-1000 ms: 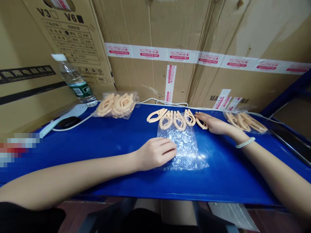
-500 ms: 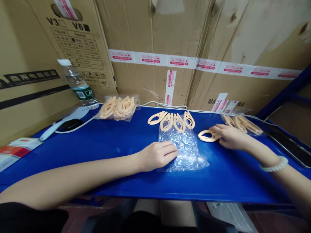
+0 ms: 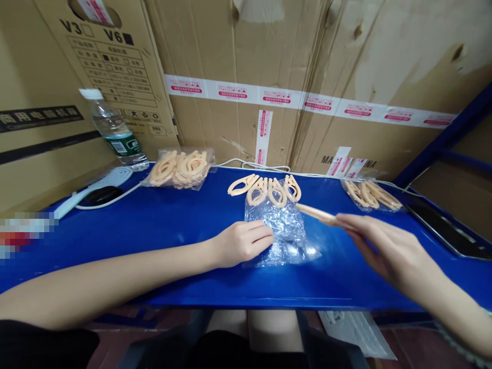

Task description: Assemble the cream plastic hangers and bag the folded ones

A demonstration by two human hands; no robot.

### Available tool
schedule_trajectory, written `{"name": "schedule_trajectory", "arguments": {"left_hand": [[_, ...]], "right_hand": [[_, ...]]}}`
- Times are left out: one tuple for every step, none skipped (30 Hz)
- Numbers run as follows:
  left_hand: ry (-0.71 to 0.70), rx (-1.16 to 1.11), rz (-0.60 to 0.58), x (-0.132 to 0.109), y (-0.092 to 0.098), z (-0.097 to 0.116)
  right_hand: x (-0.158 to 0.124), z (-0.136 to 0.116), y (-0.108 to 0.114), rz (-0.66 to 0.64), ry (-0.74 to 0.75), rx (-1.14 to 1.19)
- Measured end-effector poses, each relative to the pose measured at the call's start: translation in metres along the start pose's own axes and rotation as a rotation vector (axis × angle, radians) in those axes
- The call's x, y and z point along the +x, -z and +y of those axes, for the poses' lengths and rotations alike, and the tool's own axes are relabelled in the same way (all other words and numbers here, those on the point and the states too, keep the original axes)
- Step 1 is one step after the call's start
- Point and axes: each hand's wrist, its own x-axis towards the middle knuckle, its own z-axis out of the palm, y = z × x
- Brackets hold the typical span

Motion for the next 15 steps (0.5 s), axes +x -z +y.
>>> {"name": "schedule_trajectory", "arguments": {"left_hand": [[0.004, 0.000, 0.002, 0.000, 0.000, 0.000], [0.012, 0.000, 0.002, 0.001, 0.000, 0.001], [0.021, -0.004, -0.003, 0.001, 0.001, 0.001], [0.032, -0.010, -0.009, 0.002, 0.001, 0.001], [0.041, -0.020, -0.013, 0.002, 0.001, 0.001], [0.049, -0.032, -0.012, 0.002, 0.001, 0.001], [0.055, -0.041, -0.004, 0.002, 0.001, 0.001], [0.057, -0.046, 0.012, 0.002, 0.001, 0.001], [0.059, -0.047, 0.031, 0.001, 0.001, 0.001], [0.061, -0.045, 0.045, 0.001, 0.001, 0.001], [0.065, -0.043, 0.051, 0.001, 0.001, 0.001], [0.072, -0.042, 0.046, 0.000, 0.001, 0.001], [0.082, -0.042, 0.038, 0.000, 0.001, 0.001], [0.093, -0.043, 0.029, -0.001, 0.001, 0.001], [0.101, -0.045, 0.023, -0.001, 0.001, 0.000]], "right_hand": [[0.003, -0.014, 0.002, -0.013, 0.050, 0.009], [0.006, -0.026, 0.003, -0.027, 0.111, 0.005], [0.008, -0.036, 0.003, -0.036, 0.163, -0.011], [0.010, -0.043, 0.002, -0.045, 0.204, -0.037], [0.011, -0.049, 0.000, -0.051, 0.234, -0.067], [0.011, -0.052, -0.003, -0.051, 0.252, -0.097], [0.012, -0.054, -0.006, -0.053, 0.261, -0.122], [0.011, -0.054, -0.009, -0.060, 0.265, -0.141], [0.010, -0.053, -0.011, -0.062, 0.268, -0.152], [0.008, -0.052, -0.013, -0.065, 0.271, -0.157], [0.005, -0.051, -0.013, -0.068, 0.277, -0.157], [0.002, -0.050, -0.013, -0.067, 0.284, -0.155], [-0.002, -0.051, -0.012, -0.062, 0.299, -0.152], [-0.005, -0.052, -0.011, -0.052, 0.315, -0.147], [-0.009, -0.053, -0.009, -0.042, 0.330, -0.140]]}}
